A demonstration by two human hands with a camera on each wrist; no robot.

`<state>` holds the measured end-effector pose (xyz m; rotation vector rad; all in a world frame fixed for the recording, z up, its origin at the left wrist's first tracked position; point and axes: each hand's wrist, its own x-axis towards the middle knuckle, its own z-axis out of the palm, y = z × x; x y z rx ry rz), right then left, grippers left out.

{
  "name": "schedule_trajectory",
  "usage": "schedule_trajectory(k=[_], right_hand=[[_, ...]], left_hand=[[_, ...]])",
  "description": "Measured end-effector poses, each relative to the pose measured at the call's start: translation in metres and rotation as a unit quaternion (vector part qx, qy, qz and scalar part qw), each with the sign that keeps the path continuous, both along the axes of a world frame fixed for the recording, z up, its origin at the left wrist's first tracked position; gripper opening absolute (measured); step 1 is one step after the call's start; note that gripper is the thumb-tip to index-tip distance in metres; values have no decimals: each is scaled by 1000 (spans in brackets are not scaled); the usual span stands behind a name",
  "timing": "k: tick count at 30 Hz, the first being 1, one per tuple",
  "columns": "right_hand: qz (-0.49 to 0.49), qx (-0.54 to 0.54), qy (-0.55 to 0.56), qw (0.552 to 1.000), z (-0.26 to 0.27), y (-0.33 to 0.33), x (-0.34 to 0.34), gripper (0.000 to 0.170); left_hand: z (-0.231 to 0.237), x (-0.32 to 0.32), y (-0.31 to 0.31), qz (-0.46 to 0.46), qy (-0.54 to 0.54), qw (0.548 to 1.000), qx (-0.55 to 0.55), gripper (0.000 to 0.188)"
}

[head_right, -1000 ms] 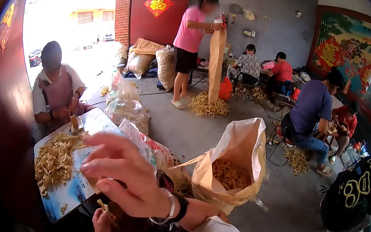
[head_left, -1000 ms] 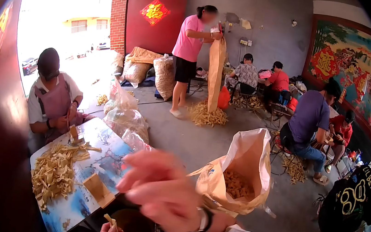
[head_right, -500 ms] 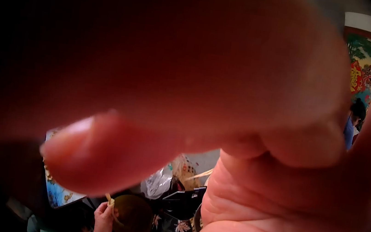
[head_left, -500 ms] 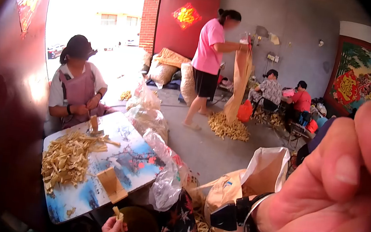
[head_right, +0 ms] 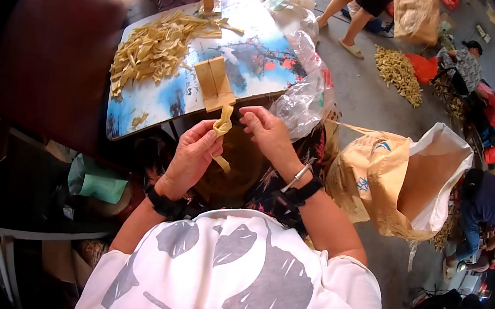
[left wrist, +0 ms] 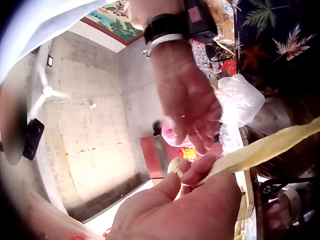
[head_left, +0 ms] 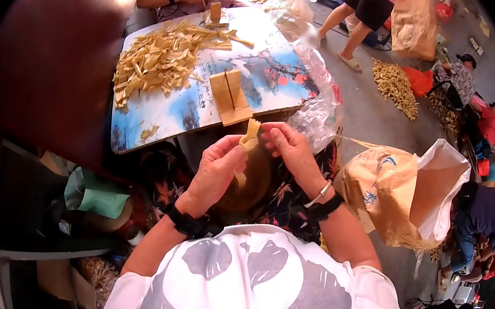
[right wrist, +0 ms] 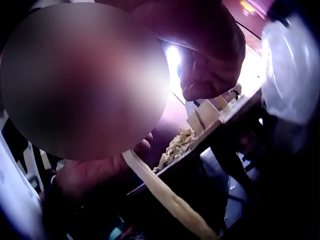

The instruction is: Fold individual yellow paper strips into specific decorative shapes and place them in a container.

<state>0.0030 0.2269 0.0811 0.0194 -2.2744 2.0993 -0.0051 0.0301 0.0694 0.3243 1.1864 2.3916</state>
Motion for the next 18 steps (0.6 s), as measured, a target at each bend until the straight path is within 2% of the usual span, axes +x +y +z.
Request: schedule_trajectory(k=[2,3,6,7,10,11,14,16,18], right_hand=[[54,-102,-41,993,-16,-11,0,37],[96,-106,-55,988,-17,-13,0,43],[167,-67,-2,984,-19,-25,-1,40],[136,-76,24,988,-19,-33,2,34],[48,13,130,990,-28,-40,-2,29],[2,57,126,990,-27,-39,1,29],[-53,103,104,988,-22,-39,3,30],[-61,92,92,990,-22,-40,5,31],[-38,58,56,996,-18,-40,6,30]], left_hand=[[-1,3,-2,-12,-19,1000,-2,25],[1,4,-2,-8,-27,999,-17,24],[-6,3,-2,-13,-67,997,-18,22],[-8,4,-2,-17,-85,996,-11,22],[-5,12,6,20,-88,995,-53,19],[-7,15,9,42,-44,995,-84,17],[-17,21,11,97,95,972,-193,14],[-27,20,7,113,195,932,-282,12],[-33,18,4,136,226,908,-325,10]])
